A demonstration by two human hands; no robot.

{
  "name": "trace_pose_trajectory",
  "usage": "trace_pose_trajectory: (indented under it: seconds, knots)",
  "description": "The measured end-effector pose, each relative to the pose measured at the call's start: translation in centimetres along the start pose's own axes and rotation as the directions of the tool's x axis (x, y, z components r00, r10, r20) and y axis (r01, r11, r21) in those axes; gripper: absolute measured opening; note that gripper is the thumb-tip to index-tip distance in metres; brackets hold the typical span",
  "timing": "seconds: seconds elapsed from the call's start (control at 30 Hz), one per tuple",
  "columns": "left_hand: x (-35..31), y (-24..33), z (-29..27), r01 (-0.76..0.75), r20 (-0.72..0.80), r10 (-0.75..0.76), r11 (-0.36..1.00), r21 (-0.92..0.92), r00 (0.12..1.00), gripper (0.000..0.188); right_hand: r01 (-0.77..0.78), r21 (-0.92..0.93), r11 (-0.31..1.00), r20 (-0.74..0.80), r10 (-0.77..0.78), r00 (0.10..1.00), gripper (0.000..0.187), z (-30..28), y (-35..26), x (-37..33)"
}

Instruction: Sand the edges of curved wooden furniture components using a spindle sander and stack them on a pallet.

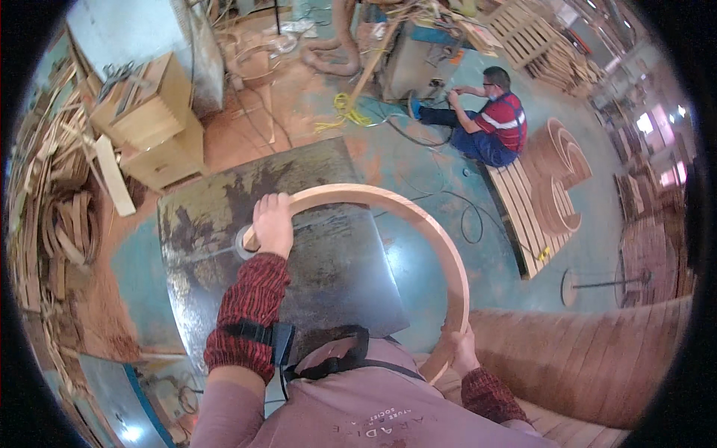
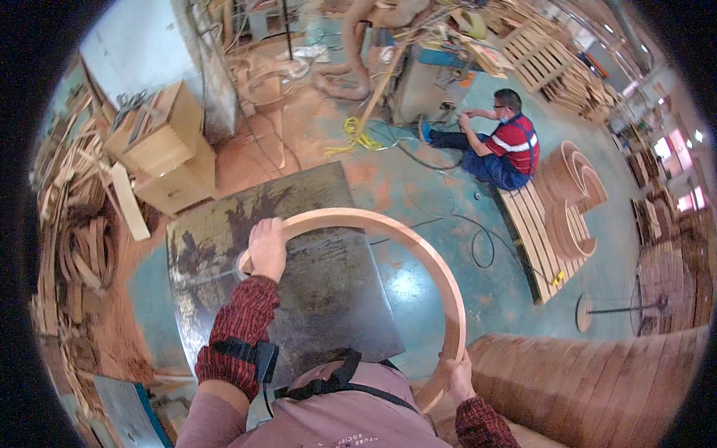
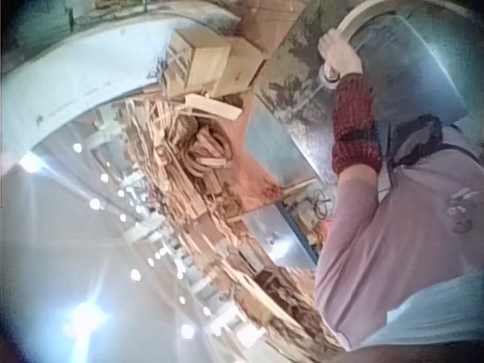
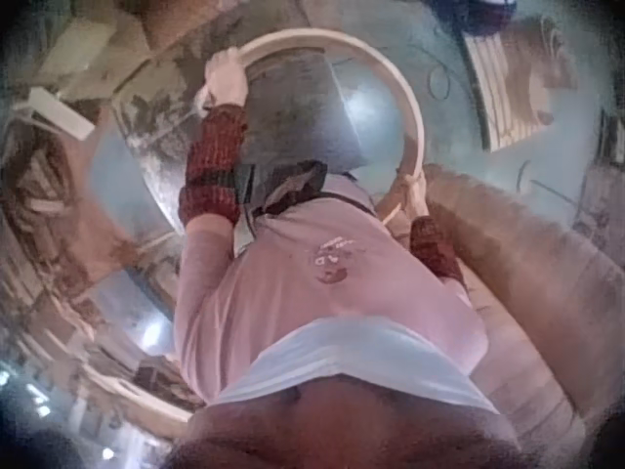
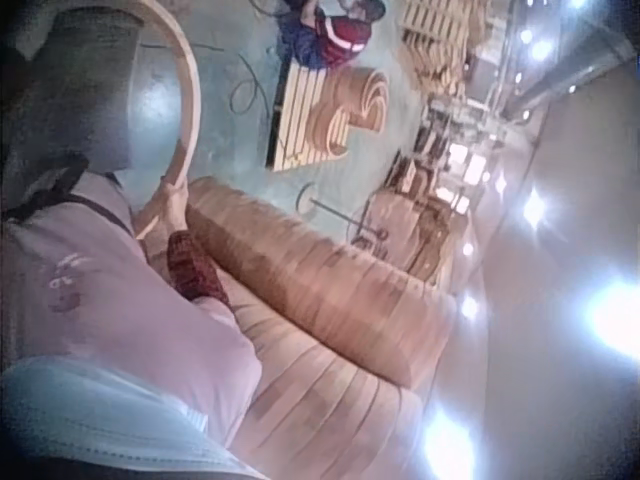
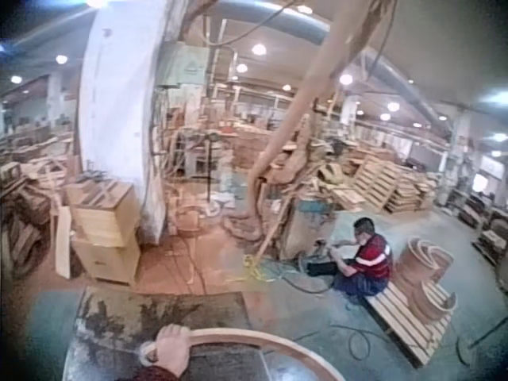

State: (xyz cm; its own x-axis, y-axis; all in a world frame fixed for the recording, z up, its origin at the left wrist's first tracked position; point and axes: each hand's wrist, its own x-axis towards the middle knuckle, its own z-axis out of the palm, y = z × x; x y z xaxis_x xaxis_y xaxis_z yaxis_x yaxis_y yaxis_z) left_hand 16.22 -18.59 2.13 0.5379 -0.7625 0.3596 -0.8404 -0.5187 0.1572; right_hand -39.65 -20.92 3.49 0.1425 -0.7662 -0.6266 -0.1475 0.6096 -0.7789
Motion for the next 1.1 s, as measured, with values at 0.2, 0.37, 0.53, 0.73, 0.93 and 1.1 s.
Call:
trace_pose_trajectory:
  seconds: [0.2,0.37,0.53,0.73,0.93,1.1]
  knots:
    - [-2.3,-0.9,-1.4,0.060,0.114,-0.060,0.998,0.007,0.992,0.022,-0.020,-0.056,0.998,0.003,0.020,1.000,0.055,-0.3,0.3,-0.7]
    - [-3.7,-1.6,-2.6,0.048,0.069,-0.051,0.997,0.053,0.996,0.033,-0.009,-0.105,0.994,-0.009,0.009,1.000,0.057,-0.3,0.5,-0.5]
    - [-5.5,-2.4,-4.1,0.090,0.065,-0.095,0.992,0.086,0.993,0.037,0.001,-0.117,0.993,0.017,0.001,1.000,0.060,-0.1,0.0,-0.9]
    - [-7.7,-3.9,-6.2,0.106,0.070,-0.112,0.991,0.078,0.991,0.037,0.065,-0.167,0.984,0.045,-0.059,0.997,0.056,0.7,-0.2,-1.5]
    - [-10.3,-6.2,-7.6,0.182,0.091,-0.192,0.977,0.111,0.977,0.032,0.098,-0.246,0.964,0.092,-0.077,0.993,0.053,1.6,-0.4,-1.6]
    - [-12.6,-7.9,-9.4,0.261,0.107,-0.273,0.959,0.110,0.956,0.022,0.115,-0.261,0.959,0.132,-0.082,0.988,0.053,3.4,-1.0,-1.7]
